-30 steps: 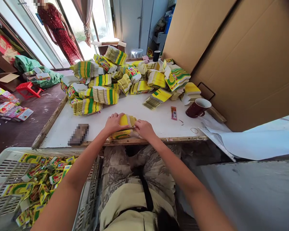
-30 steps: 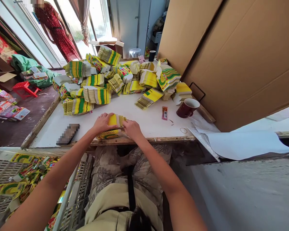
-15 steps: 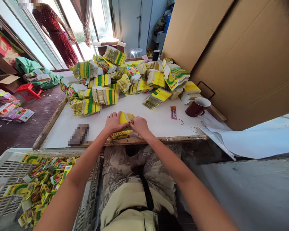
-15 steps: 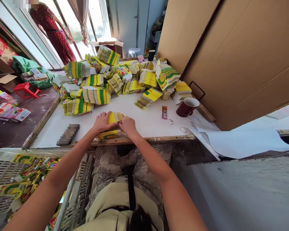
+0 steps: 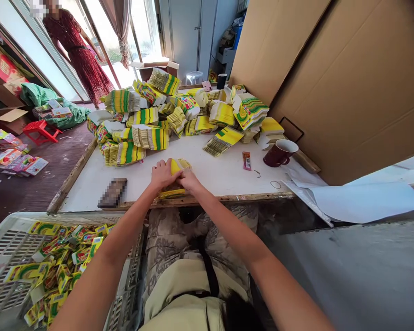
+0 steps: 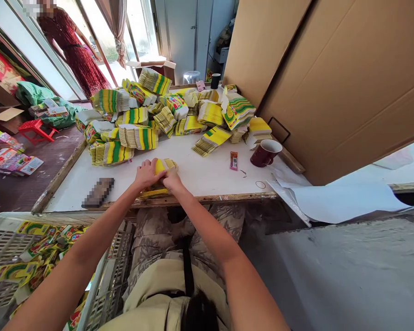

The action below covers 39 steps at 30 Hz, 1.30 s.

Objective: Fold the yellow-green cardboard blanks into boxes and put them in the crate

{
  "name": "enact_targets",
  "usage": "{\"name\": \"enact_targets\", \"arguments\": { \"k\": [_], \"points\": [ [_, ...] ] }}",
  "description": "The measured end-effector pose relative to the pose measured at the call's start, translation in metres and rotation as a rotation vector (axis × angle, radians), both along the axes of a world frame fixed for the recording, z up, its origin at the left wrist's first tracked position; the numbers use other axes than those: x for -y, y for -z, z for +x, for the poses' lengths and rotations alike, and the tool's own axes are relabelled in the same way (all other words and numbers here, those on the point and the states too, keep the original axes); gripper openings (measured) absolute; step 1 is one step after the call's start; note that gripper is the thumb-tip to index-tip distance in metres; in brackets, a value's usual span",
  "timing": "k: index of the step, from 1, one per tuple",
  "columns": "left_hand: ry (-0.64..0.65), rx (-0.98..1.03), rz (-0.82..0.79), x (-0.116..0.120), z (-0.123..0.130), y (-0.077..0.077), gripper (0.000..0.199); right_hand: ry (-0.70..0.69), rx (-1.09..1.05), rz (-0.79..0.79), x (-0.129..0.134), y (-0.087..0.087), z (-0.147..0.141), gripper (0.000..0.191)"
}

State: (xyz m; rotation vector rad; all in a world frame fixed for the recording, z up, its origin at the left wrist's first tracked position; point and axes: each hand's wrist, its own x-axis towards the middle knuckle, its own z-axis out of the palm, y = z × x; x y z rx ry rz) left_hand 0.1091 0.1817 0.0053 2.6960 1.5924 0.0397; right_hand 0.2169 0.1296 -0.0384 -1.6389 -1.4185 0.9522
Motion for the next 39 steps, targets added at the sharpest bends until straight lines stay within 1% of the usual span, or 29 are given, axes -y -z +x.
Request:
{"name": "enact_targets", "arguments": {
  "k": [2, 4, 6, 9, 11, 14, 16, 19, 21, 23, 25, 27, 30, 31, 32, 35, 39],
  "points": [
    [0.041, 0.000, -0.005, 0.000, -0.001, 0.000, 0.069, -0.091, -0.077, -0.082, 0.003, -0.001, -0.014, 0.026],
    [0.073, 0.002, -0.009, 0.000, -0.001, 0.000, 0.065, -0.173, -0.119, -0.145, 0.007, -0.003, -0.021, 0.029],
    [0.084, 0.008, -0.006, 0.000, -0.002, 0.001, 0.064, -0.225, -0.155, -0.179, 0.011, -0.005, -0.020, 0.026],
    [0.086, 0.022, -0.003, -0.001, -0.002, 0.002, 0.066, -0.243, -0.177, -0.196, 0.013, -0.007, -0.012, 0.018],
    [0.088, 0.028, -0.007, -0.002, -0.003, 0.003, 0.067, -0.231, -0.168, -0.187, 0.013, -0.009, -0.007, 0.016],
    [0.092, 0.039, -0.014, -0.004, -0.004, 0.003, 0.068, -0.199, -0.105, -0.162, 0.018, -0.014, 0.001, 0.021],
    [0.096, 0.045, -0.017, -0.005, -0.004, 0.004, 0.069, -0.167, -0.037, -0.142, 0.025, -0.018, 0.008, 0.024],
    [0.095, 0.058, -0.014, -0.005, -0.004, 0.005, 0.071, -0.107, 0.066, -0.107, 0.041, -0.028, 0.022, 0.024],
    [0.092, 0.066, -0.016, -0.005, -0.004, 0.005, 0.072, -0.043, 0.129, -0.087, 0.052, -0.034, 0.033, 0.023],
    [0.090, 0.066, -0.023, -0.004, -0.004, 0.004, 0.072, 0.054, 0.205, -0.064, 0.058, -0.039, 0.041, 0.024],
    [0.085, 0.060, -0.029, -0.004, -0.004, 0.003, 0.072, 0.154, 0.293, -0.038, 0.061, -0.042, 0.044, 0.021],
    [0.079, 0.057, -0.032, -0.003, -0.004, 0.002, 0.071, 0.207, 0.369, -0.024, 0.058, -0.040, 0.042, 0.022],
    [0.078, 0.053, -0.039, -0.003, -0.004, 0.001, 0.071, 0.204, 0.434, -0.038, 0.049, -0.034, 0.033, 0.034],
    [0.078, 0.052, -0.040, -0.003, -0.004, 0.001, 0.071, 0.196, 0.445, -0.044, 0.045, -0.032, 0.031, 0.035],
    [0.078, 0.052, -0.041, -0.003, -0.004, 0.001, 0.071, 0.190, 0.452, -0.047, 0.041, -0.030, 0.030, 0.033],
    [0.066, 0.052, -0.050, -0.003, -0.003, 0.001, 0.072, 0.167, 0.458, -0.031, 0.033, -0.024, 0.033, 0.020],
    [0.063, 0.040, -0.076, -0.002, -0.002, -0.002, 0.075, 0.138, 0.438, 0.006, 0.031, -0.020, 0.042, 0.019]
  ]
}}
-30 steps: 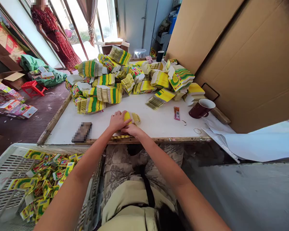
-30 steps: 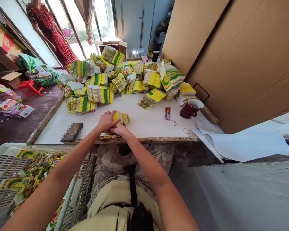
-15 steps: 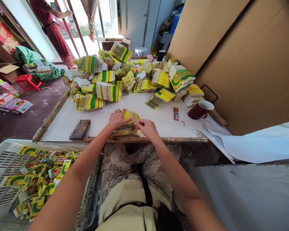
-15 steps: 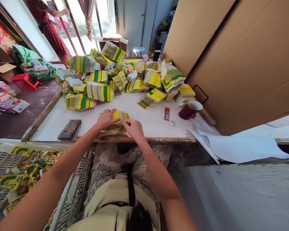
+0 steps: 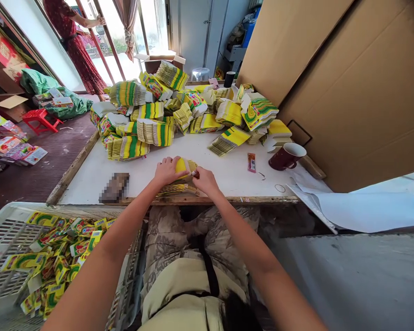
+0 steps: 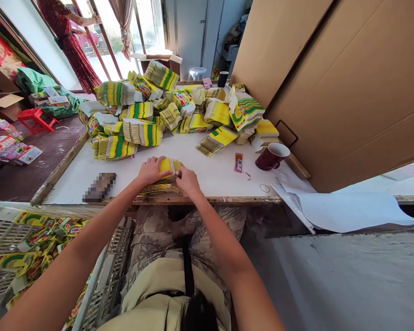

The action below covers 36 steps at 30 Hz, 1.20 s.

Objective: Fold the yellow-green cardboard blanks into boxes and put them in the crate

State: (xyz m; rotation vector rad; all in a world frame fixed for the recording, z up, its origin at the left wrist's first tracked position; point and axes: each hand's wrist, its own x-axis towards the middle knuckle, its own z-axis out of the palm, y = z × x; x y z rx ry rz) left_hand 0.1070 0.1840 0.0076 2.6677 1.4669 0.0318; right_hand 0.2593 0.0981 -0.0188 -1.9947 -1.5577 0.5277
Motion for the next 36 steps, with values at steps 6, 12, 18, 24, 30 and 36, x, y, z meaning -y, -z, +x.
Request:
{"name": "enact_targets", "arguments": {
  "k": [6, 12, 18, 24, 30, 36],
  "points": [
    [-0.005, -0.026, 0.001, 0.008, -0.004, -0.004, 0.075, -0.036, -0.065, 0.037, 0.006, 0.005, 0.005, 0.013],
    [-0.060, -0.053, 0.011, 0.022, -0.016, -0.001, 0.077, -0.125, -0.145, 0.036, 0.010, 0.007, 0.005, 0.007],
    [-0.066, -0.042, 0.015, 0.024, -0.019, -0.002, 0.077, -0.157, -0.216, 0.038, 0.012, 0.012, 0.007, 0.002],
    [-0.070, -0.025, 0.000, 0.023, -0.019, -0.002, 0.073, -0.303, -0.290, 0.026, 0.022, 0.015, 0.014, 0.008],
    [-0.081, -0.016, 0.003, 0.023, -0.019, 0.000, 0.072, -0.378, -0.240, 0.034, 0.027, 0.014, 0.021, 0.023],
    [-0.082, 0.004, 0.035, 0.024, -0.020, 0.002, 0.074, -0.212, -0.024, 0.172, 0.023, 0.017, 0.012, 0.023]
  ]
}}
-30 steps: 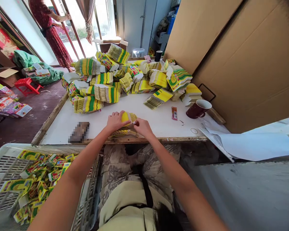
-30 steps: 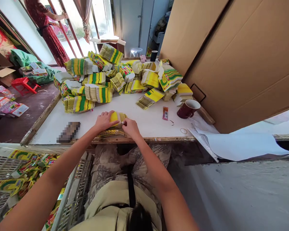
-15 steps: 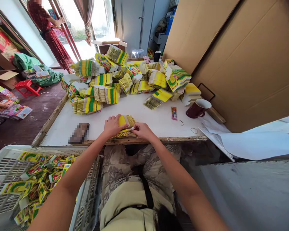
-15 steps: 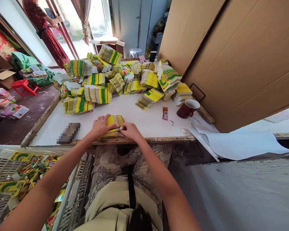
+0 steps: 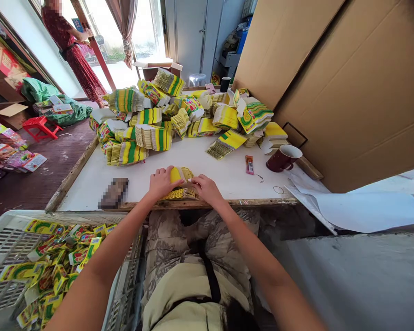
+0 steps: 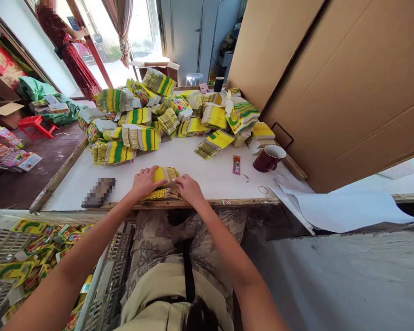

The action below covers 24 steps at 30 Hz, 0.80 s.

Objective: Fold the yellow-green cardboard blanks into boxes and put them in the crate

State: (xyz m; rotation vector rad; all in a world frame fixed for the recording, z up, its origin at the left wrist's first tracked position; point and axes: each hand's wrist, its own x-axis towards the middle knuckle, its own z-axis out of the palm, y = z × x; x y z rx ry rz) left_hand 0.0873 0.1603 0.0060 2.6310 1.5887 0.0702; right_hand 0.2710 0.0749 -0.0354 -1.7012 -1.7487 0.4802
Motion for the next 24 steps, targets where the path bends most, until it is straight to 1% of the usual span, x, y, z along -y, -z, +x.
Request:
{"name": "enact_targets", "arguments": {
  "k": [3, 7, 12, 16, 21, 24],
  "points": [
    [-0.010, -0.012, -0.018, 0.000, 0.000, -0.002, 0.074, 0.023, 0.113, 0.043, 0.002, 0.000, -0.004, 0.024],
    [-0.015, -0.024, -0.028, 0.000, 0.001, -0.003, 0.073, -0.001, 0.231, 0.068, 0.005, -0.001, -0.004, 0.024],
    [-0.017, -0.034, -0.026, 0.000, 0.002, -0.003, 0.074, -0.052, 0.311, 0.022, -0.003, -0.008, -0.001, 0.021],
    [-0.010, -0.038, -0.010, 0.000, 0.001, -0.002, 0.075, -0.030, 0.337, -0.043, -0.015, -0.015, -0.003, 0.015],
    [0.036, -0.050, 0.019, 0.002, 0.000, -0.002, 0.081, 0.046, 0.307, -0.096, -0.030, -0.017, -0.013, 0.019],
    [0.018, -0.058, 0.035, 0.001, 0.000, -0.002, 0.079, 0.104, 0.244, -0.128, -0.039, -0.016, -0.019, 0.020]
  ]
}}
